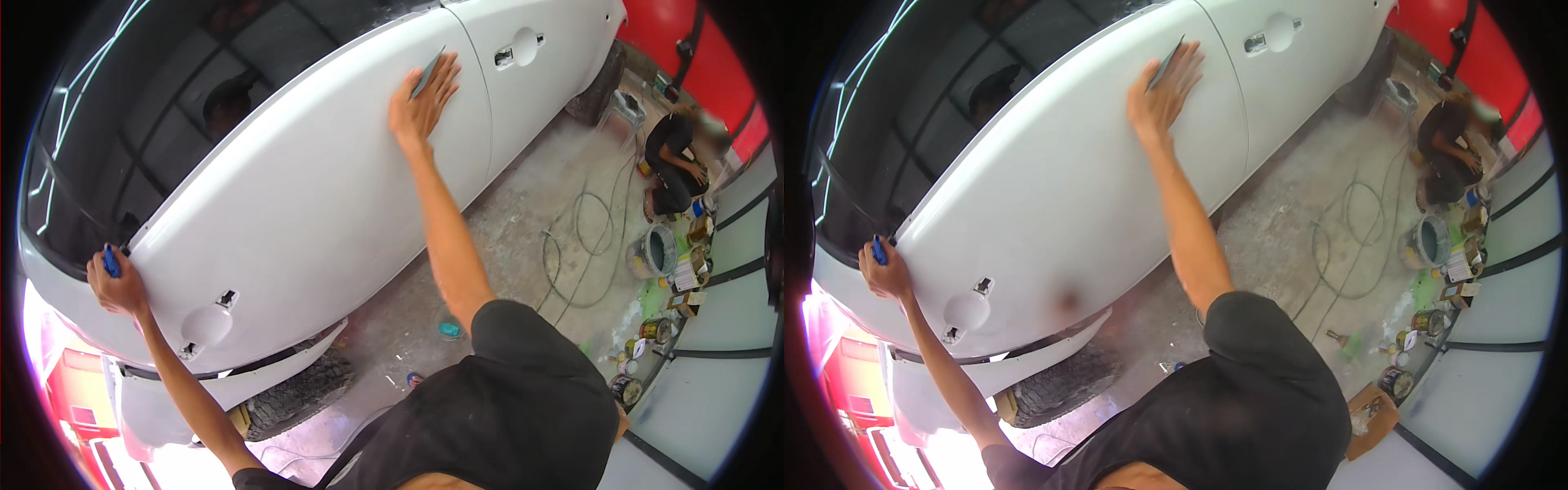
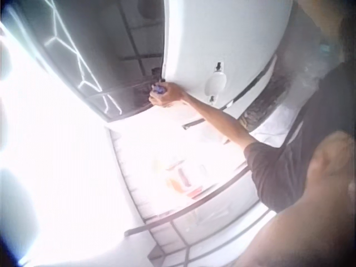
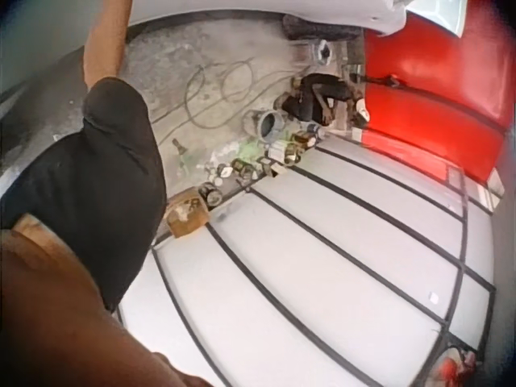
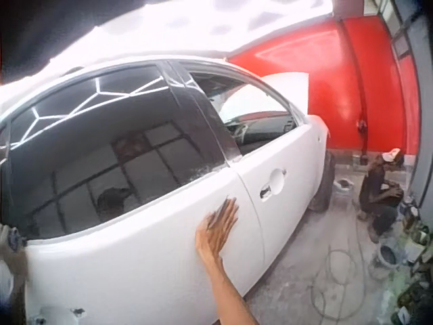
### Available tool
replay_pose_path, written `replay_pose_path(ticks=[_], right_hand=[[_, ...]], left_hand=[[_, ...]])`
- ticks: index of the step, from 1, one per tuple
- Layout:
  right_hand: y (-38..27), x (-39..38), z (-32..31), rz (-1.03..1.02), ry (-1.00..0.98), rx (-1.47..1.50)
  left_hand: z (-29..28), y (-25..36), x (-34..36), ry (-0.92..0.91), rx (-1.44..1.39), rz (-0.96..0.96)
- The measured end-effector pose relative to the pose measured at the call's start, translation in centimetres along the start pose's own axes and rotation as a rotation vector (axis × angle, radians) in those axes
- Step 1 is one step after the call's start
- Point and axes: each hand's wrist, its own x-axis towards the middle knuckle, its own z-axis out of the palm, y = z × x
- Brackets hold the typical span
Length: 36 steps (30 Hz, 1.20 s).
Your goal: Manually sand the exterior surface of a white pickup truck using a sanding block and water.
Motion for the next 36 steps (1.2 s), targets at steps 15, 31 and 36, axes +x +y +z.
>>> replay_pose_path(ticks=[15, 31, 36], right_hand=[[-10.3, -10.6, 4.5, -0.1, -0.063, -0.13], [-4.1, -14.9, 1.9, -0.247, -0.158, -0.086], [-0.3, -1.6, 0.1, 0.058, -0.016, -0.005]], left_hand=[[-1.0, -0.1, 0.4, -0.05, -0.116, 0.024], [-0.6, -0.5, -0.7, -0.104, -0.094, -0.026], [-1.2, -0.9, 0.5, -0.102, -0.027, -0.035]])
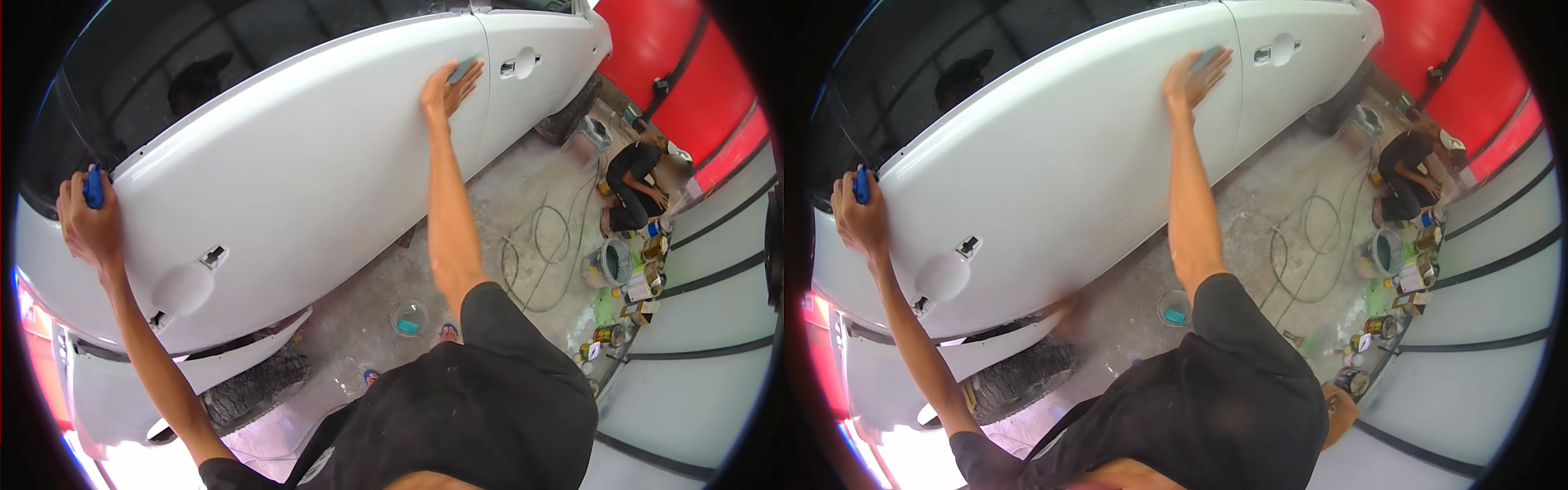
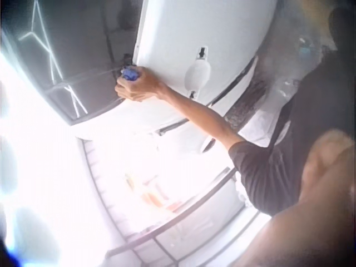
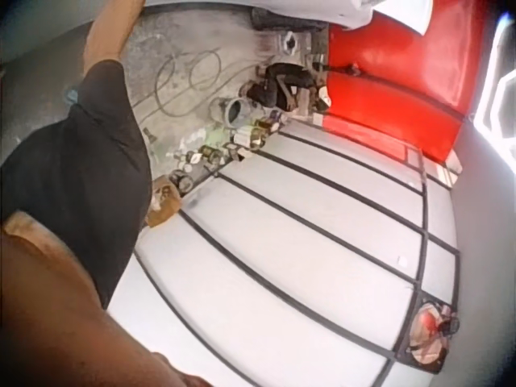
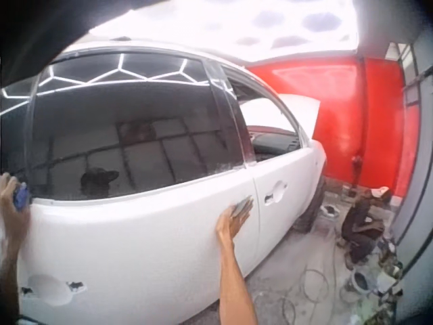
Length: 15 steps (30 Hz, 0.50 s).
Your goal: Manually sand the exterior surface of a white pickup truck using a sanding block and water.
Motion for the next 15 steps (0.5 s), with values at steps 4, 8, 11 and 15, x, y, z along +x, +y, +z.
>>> replay_pose_path(ticks=[4, 8, 11, 15], right_hand=[[1.0, -13.6, 0.8, -0.141, -0.059, -0.04], [3.8, -9.7, 0.0, -0.139, -0.063, -0.049], [5.4, -2.1, -1.5, -0.059, -0.021, -0.041], [2.6, -11.0, 0.2, 0.003, 0.03, 0.048]], left_hand=[[1.2, 0.1, -0.6, 0.026, -0.005, 0.003], [1.5, -2.0, -0.7, -0.016, -0.014, 0.053], [2.1, -0.8, -0.6, 0.0, -0.005, 0.042], [0.4, 0.6, 0.4, 0.03, 0.014, 0.046]])
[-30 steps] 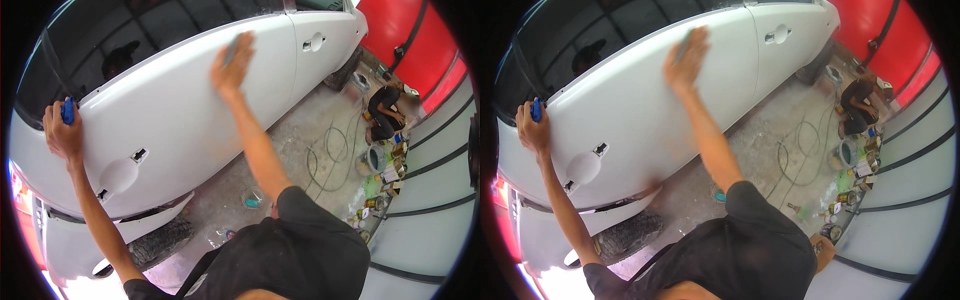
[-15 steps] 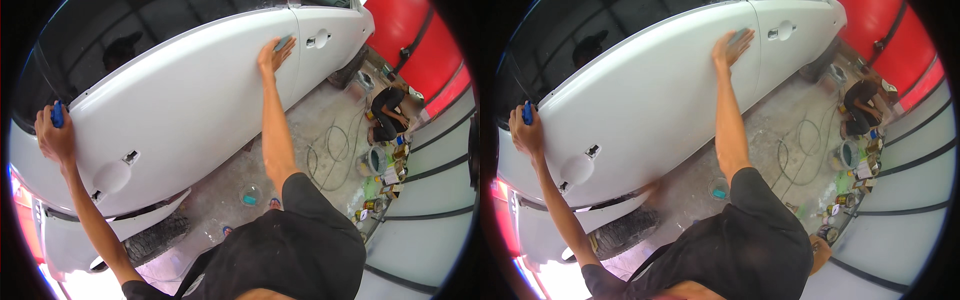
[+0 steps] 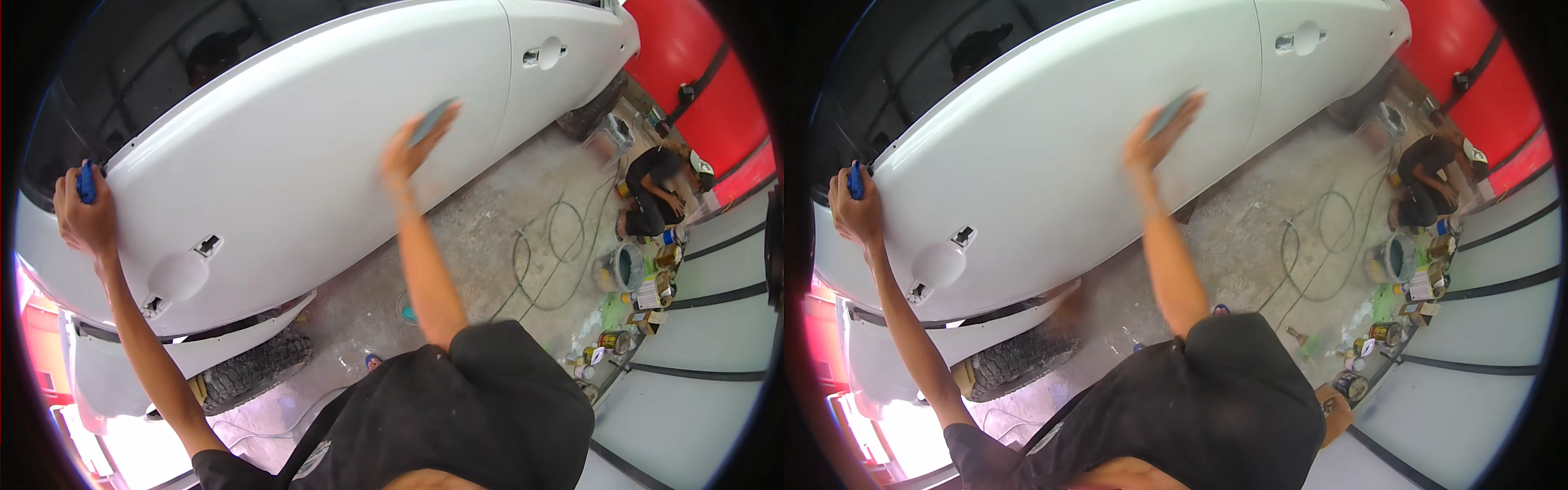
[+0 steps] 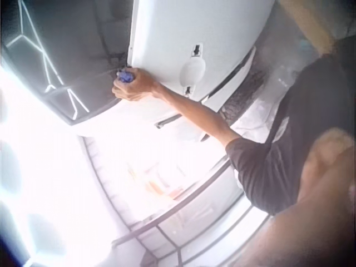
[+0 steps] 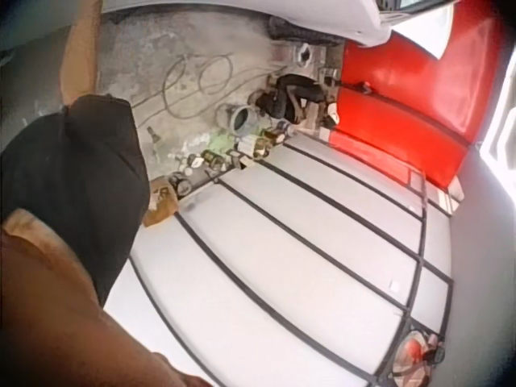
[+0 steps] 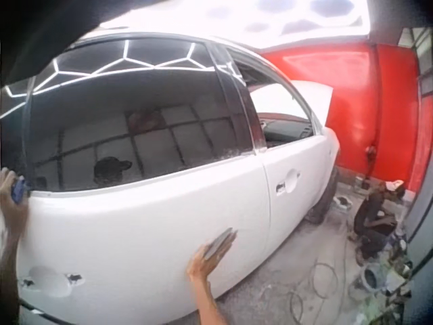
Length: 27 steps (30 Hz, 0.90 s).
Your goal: Manually sand the exterior surface of a white pickup truck using a sanding block and water.
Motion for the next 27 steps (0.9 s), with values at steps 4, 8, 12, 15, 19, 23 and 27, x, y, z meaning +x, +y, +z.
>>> replay_pose_path(ticks=[4, 8, 12, 15, 19, 23, 27], right_hand=[[-0.5, -5.6, 0.5, -0.157, -0.114, -0.049], [1.8, 5.3, -1.0, -0.113, -0.038, -0.041], [0.0, -1.0, -1.4, -0.083, -0.07, -0.025], [0.2, -3.4, -0.8, -0.199, -0.161, -0.046], [-0.9, 4.7, -0.4, -0.148, -0.164, -0.036], [1.5, 2.7, -3.7, 0.317, -0.527, 0.323], [-2.8, -9.4, -12.5, 0.767, -0.991, 0.709]], left_hand=[[0.8, -1.9, -1.6, 0.002, -0.018, 0.014], [0.7, -0.8, -0.6, -0.014, -0.012, 0.029], [0.4, 0.4, -0.7, 0.035, -0.047, 0.04], [1.0, -0.5, -1.4, 0.059, -0.068, 0.044], [-0.2, -1.1, -0.8, 0.098, -0.046, 0.108], [-2.7, 2.6, -1.9, 0.061, -0.453, -0.013], [-8.0, 15.2, -12.4, -0.14, -0.905, -0.124]])
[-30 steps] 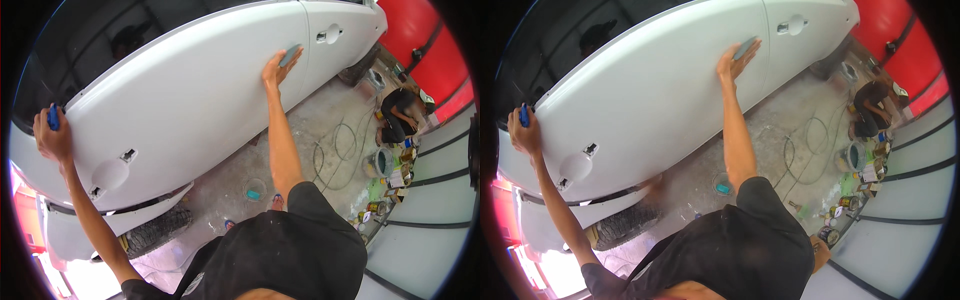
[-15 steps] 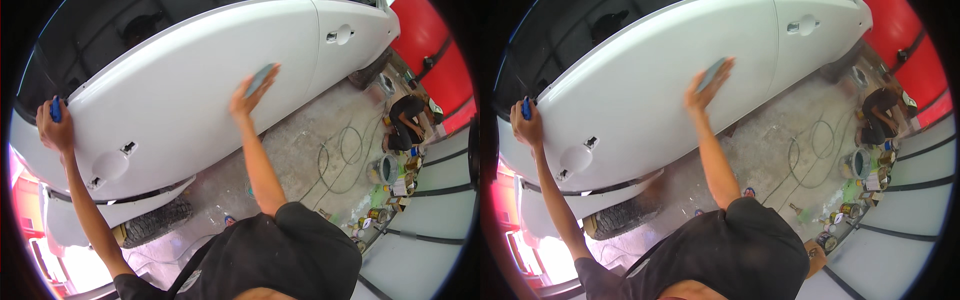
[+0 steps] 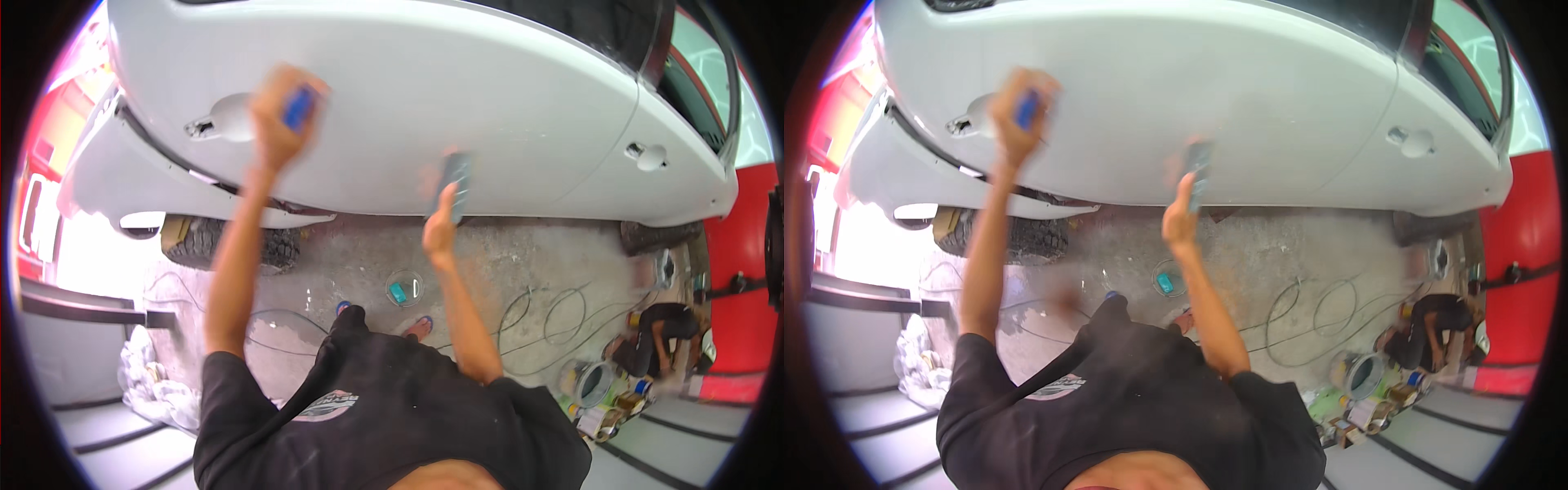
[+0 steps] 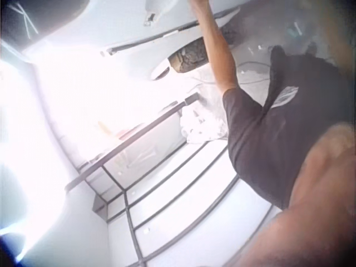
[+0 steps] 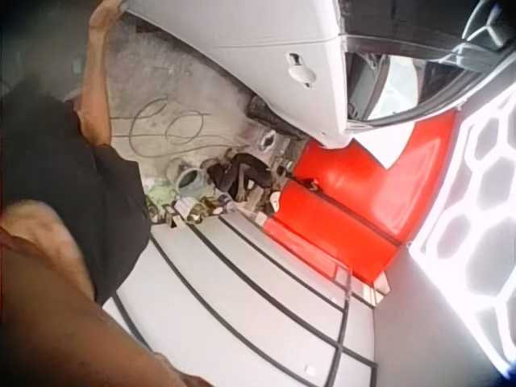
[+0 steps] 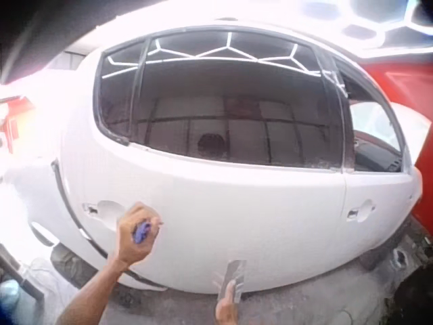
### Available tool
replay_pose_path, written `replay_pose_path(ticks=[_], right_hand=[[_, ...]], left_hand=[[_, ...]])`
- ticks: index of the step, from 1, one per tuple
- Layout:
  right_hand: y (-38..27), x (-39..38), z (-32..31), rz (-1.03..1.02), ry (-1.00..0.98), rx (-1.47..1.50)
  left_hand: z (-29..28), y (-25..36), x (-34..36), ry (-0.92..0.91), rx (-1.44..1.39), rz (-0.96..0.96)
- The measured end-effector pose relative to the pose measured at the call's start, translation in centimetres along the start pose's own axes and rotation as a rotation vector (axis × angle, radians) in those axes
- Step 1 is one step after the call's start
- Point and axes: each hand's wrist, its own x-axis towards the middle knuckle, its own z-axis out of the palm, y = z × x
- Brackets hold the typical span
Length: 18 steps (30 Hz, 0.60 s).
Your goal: Manually sand the exterior surface of a white pickup truck using a sanding block and water.
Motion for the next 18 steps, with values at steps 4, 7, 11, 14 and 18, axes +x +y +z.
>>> replay_pose_path(ticks=[4, 7, 11, 14, 18], right_hand=[[3.0, -6.3, 0.7, 0.601, -0.299, 0.579], [7.0, -7.9, -3.4, 0.906, -0.149, 0.805], [10.2, -10.8, -12.7, 1.07, -0.401, 1.001], [9.0, -10.1, -13.2, 1.31, -0.347, 0.79], [11.7, -6.8, -13.9, 1.654, -0.677, 0.596]], left_hand=[[7.8, 9.7, -15.7, -0.332, -0.293, -0.547], [10.1, 13.4, -22.9, -0.399, -0.197, -0.698], [8.1, 11.2, -27.2, -0.706, -0.504, -1.06], [8.1, 10.4, -31.0, -0.413, -0.556, -1.276], [8.3, 9.9, -33.7, -0.708, -1.735, -1.66]])
